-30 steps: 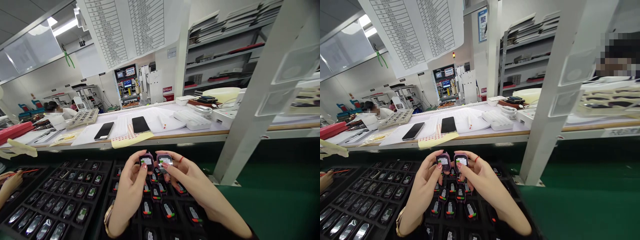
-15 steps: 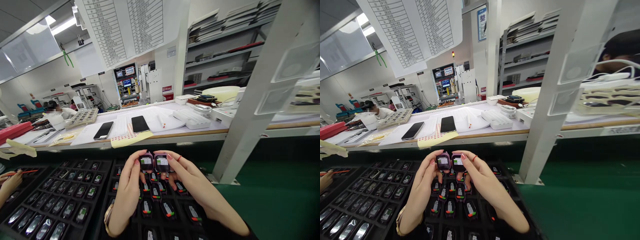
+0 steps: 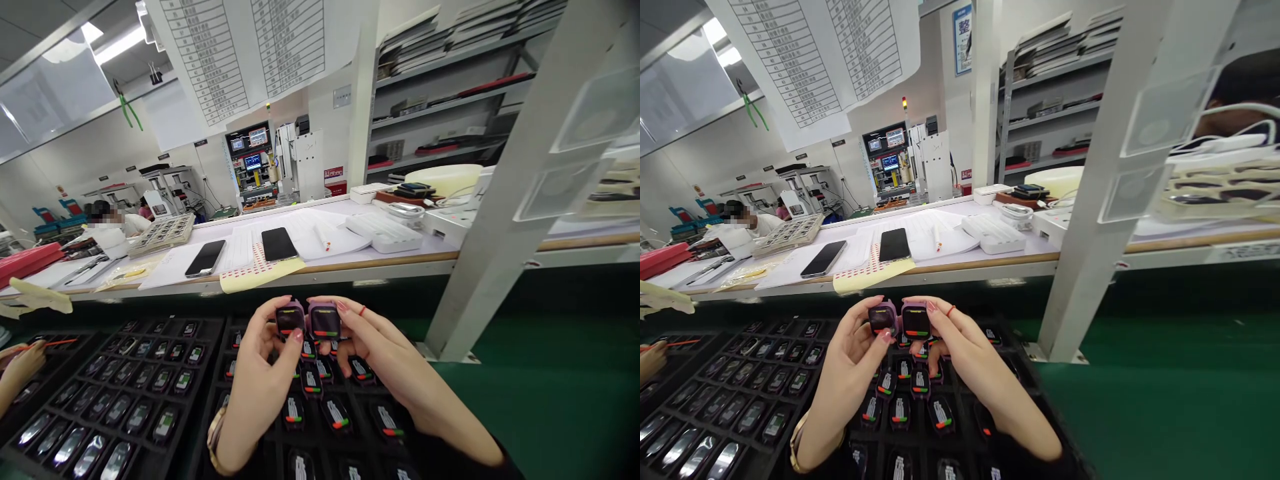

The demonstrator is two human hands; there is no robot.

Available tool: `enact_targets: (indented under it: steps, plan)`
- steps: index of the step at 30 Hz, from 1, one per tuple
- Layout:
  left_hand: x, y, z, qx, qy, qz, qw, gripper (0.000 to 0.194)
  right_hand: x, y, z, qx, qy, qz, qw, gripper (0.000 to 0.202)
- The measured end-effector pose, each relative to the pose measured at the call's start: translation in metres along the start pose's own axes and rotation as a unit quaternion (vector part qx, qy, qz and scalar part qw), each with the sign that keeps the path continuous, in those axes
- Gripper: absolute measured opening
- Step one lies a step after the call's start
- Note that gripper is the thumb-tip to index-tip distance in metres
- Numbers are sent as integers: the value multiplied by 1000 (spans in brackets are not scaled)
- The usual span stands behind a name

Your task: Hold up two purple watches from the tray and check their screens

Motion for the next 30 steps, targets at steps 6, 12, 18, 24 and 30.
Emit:
enact_targets:
  steps: [6,12,18,24,30]
  plan:
    - [4,-5,0,1,-5,36,999,46,1,2,0,-12,8,14,1000,50]
    - [2,-5,1,-6,-15,44,999,43,2,0,-1,-2,11,16,1000,48]
    - [0,-5,1,-7,-18,51,999,42,6,0,-5,-1,17,-7,1000,49]
    - [-2,-4,2,-11,-22,52,998,40,4,1,-2,-2,17,-35,999,51]
    - [-3,-6,1,-1,-19,46,999,39,7,1,-5,-12,6,-69,998,52]
Point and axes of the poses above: each hand's wrist, its own z-axis towards the middle knuckle, its own y-axis out of the back of the hand, x = y × z, the point moved 10 cm from there along z, towards the middle knuckle, and after that the axes turned 11 degrees about -y, right-handed, at the moved point
